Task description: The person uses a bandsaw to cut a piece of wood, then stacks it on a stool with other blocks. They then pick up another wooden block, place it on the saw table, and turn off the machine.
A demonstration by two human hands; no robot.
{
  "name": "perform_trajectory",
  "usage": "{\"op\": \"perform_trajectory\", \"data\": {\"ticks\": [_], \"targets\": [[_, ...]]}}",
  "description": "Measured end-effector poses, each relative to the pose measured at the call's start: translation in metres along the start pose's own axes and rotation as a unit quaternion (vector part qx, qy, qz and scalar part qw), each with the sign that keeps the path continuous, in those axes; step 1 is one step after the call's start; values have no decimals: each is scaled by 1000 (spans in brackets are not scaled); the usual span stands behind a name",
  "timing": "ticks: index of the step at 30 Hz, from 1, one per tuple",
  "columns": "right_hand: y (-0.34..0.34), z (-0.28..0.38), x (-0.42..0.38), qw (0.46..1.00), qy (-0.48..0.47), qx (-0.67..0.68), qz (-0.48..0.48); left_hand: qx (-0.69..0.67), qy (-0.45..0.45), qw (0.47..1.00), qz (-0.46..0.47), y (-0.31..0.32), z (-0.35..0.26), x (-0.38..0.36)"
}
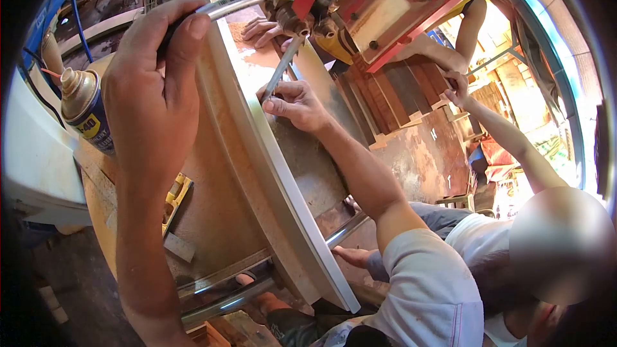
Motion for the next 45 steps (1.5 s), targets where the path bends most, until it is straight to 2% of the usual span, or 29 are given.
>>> {"op": "perform_trajectory", "data": {"ticks": [8, 14, 17, 21, 23, 27, 31, 34, 41, 44, 45], "targets": [[2, 9, 1, 1000, 0, -12, 0, 5, -13, 1000, -5, 2, -1, -4], [1, 3, 0, 1000, 2, -19, -18, -14, -58, 998, -17, -7, -1, -12], [0, 5, 1, 999, 23, 23, -7, -42, -127, 990, -48, -17, 1, -33], [1, 6, 0, 998, 46, 36, -10, 58, -192, 980, -6, -45, -23, -56], [0, 6, 0, 999, 40, 23, -4, 60, -229, 972, 8, -61, -30, -73], [0, 4, 1, 1000, 9, -20, -9, 85, -289, 953, 18, -97, -30, -124], [0, 4, -1, 999, 0, -46, -15, 180, -353, 917, 48, -134, -35, -184], [-2, 1, -1, 992, -31, -118, -10, 157, -391, 906, -46, -155, -34, -221], [5, 9, -3, 948, -60, -309, 37, 205, -380, 900, -65, -170, -35, -232], [7, 15, -4, 934, -99, -337, 68, 203, -384, 899, -62, -172, -25, -245], [7, 17, -4, 945, -99, -308, 53, 213, -374, 901, -65, -170, -24, -246]]}}
Point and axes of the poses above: each hand's wrist, its own x-axis towards the middle knuckle, its own y-axis out of the palm, z = x × y, the point moved 4 cm from there along x, towards the middle knuckle, and after that the axes turned 5 degrees about -y, right-handed, at the moved point
